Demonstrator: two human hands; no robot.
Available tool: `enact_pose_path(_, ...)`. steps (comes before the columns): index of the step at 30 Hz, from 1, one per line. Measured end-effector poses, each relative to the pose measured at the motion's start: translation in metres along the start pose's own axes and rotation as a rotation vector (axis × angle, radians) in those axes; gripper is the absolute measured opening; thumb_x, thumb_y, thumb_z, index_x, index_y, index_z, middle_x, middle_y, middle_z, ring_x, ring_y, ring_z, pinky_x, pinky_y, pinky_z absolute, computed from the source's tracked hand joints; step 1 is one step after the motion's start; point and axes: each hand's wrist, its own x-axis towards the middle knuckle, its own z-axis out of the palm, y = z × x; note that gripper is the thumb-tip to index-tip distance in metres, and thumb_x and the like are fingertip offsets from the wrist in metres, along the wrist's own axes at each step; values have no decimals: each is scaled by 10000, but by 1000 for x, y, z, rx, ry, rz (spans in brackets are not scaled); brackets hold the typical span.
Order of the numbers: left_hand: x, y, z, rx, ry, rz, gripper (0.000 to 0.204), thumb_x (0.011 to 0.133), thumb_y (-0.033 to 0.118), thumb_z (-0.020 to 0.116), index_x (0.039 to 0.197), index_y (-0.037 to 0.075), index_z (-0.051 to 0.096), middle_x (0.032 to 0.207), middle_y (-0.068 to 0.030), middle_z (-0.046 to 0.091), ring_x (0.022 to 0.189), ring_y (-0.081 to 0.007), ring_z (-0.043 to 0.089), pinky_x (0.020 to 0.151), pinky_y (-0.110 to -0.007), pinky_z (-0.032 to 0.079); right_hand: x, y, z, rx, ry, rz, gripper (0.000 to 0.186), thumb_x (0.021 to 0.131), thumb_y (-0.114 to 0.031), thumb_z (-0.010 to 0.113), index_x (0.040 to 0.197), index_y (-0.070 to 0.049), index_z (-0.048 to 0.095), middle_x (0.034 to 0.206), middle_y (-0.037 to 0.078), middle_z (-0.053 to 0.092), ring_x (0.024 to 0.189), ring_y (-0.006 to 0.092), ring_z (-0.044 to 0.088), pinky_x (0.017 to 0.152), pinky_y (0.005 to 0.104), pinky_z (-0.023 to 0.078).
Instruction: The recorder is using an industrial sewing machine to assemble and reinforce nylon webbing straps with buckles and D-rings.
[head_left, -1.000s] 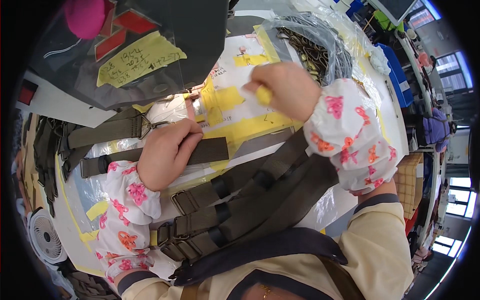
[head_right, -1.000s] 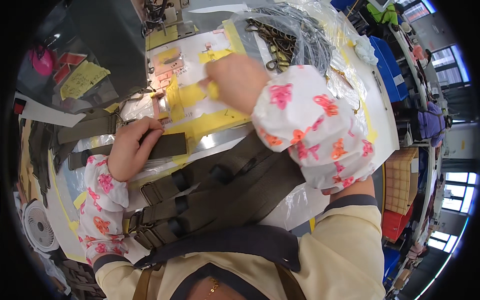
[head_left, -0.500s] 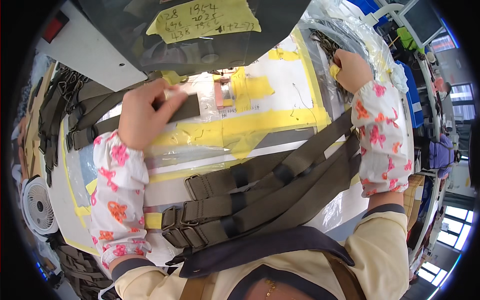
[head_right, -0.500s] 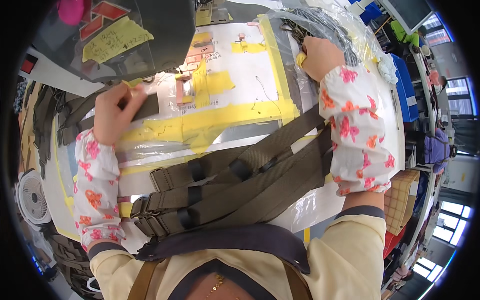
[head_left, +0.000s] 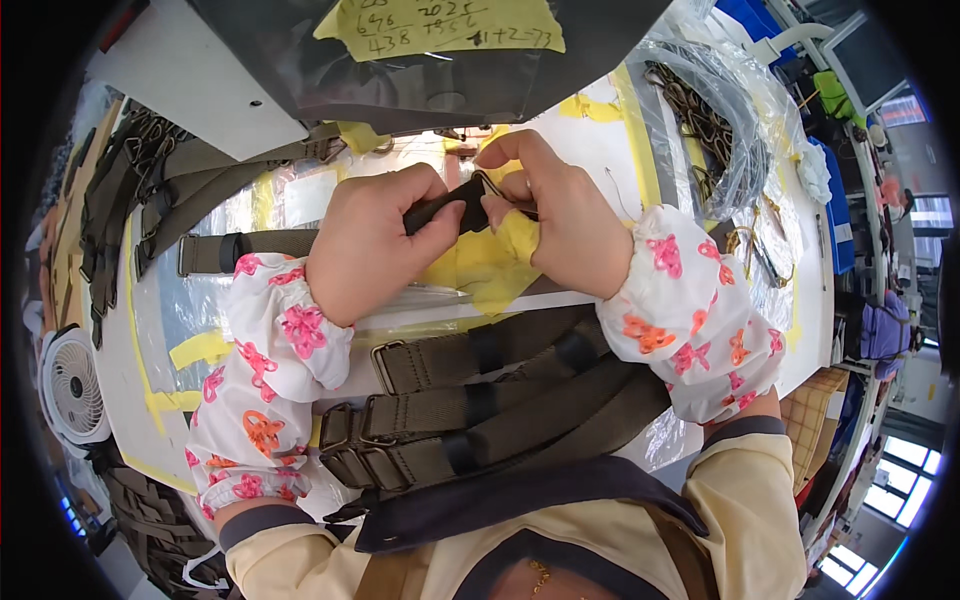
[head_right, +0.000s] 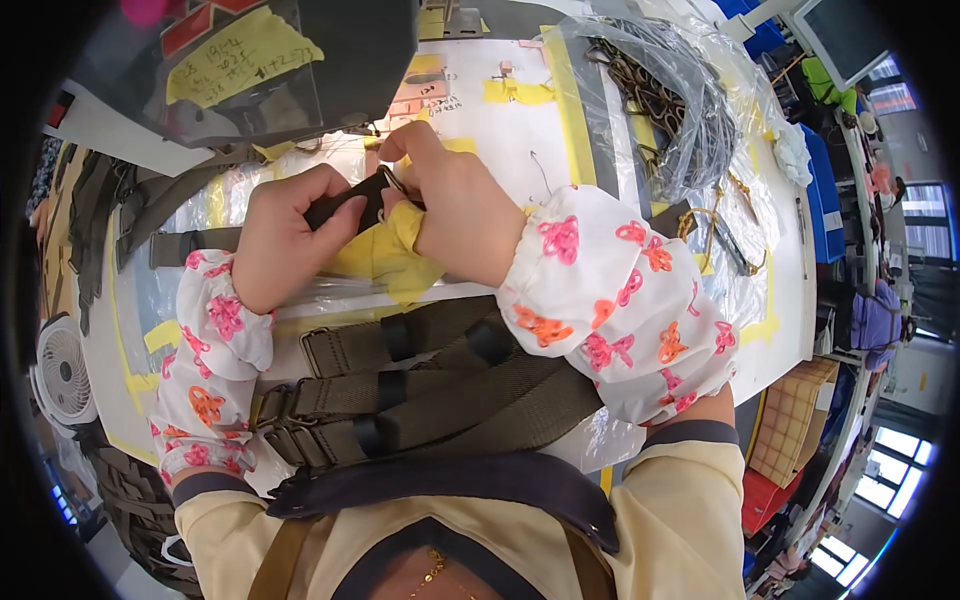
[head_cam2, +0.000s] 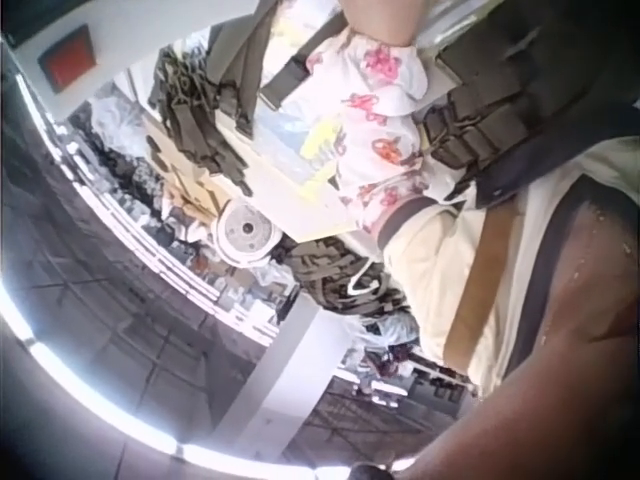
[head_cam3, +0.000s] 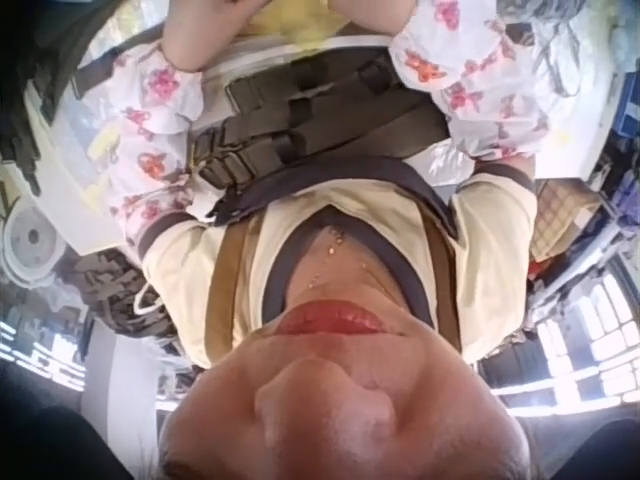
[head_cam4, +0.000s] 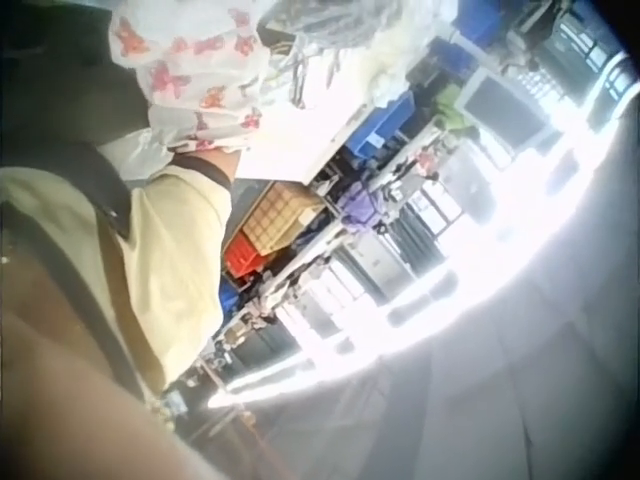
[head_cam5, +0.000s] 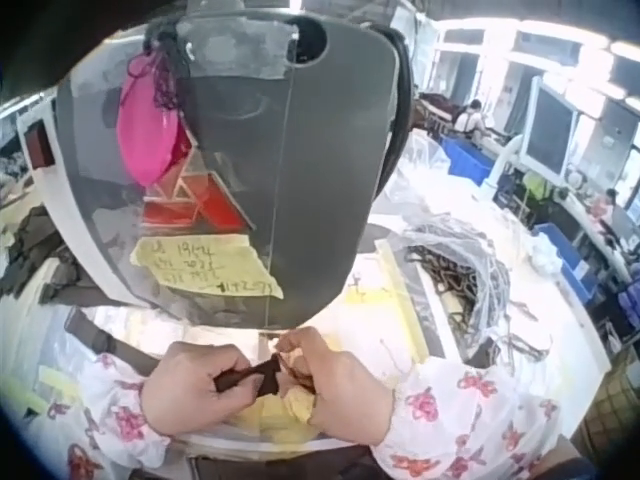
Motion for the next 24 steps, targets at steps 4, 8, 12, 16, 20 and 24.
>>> enact_pose_path(4, 2, 7, -1, 117, -204, -70, 192, 785, 155, 572, 885, -9, 562, 630, -153, 591, 542, -281, 577, 518, -345, 432, -3, 10, 21, -278, 240, -256, 234, 794, -16, 560, 978, -27, 415, 687, 109, 576, 565, 265, 583, 501, 340, 431)
enact_pose_path(8, 1, -6, -5, -58, -351, -49, 264, 792, 140, 541, 997, -22, 499, 645, -176, 581, 570, -307, 575, 561, -351, 439, -6, 11, 19, -335, 87, -350, 211, 786, -25, 578, 920, -41, 415, 680, 80, 564, 563, 274, 585, 504, 336, 445)
enact_pose_path(12, 3, -14, -5, -241, -364, -30, 213, 781, 135, 548, 929, -13, 507, 627, -160, 557, 564, -296, 562, 569, -343, 437, -10, 10, 22, -161, 7, -346, 198, 803, -47, 587, 913, -35, 422, 688, 77, 567, 576, 239, 594, 526, 303, 453)
enact_pose_path(16, 1, 0, -2, 72, -131, 12, 162, 753, 122, 600, 825, 32, 486, 616, -126, 536, 537, -302, 538, 530, -339, 434, -6, 6, 26, 194, 160, -149, 224, 849, -100, 586, 985, -7, 434, 729, 80, 591, 627, 153, 601, 590, 260, 463)
enact_pose_path(20, -4, 7, 11, 299, 147, 139, 210, 714, 121, 653, 784, 56, 466, 649, -120, 555, 559, -324, 554, 504, -364, 438, 1, 5, 23, 197, -41, 51, 319, 927, -289, 476, 933, 29, 495, 775, 81, 591, 635, 124, 588, 591, 244, 470)
enact_pose_path(24, -4, 13, 21, 186, 242, 365, 256, 683, 81, 662, 898, 47, 527, 653, -98, 573, 569, -335, 566, 523, -378, 454, -2, 7, 30, 186, 41, 110, 385, 910, -339, 489, 838, 37, 523, 629, 127, 562, 640, 244, 622, 561, 320, 466)
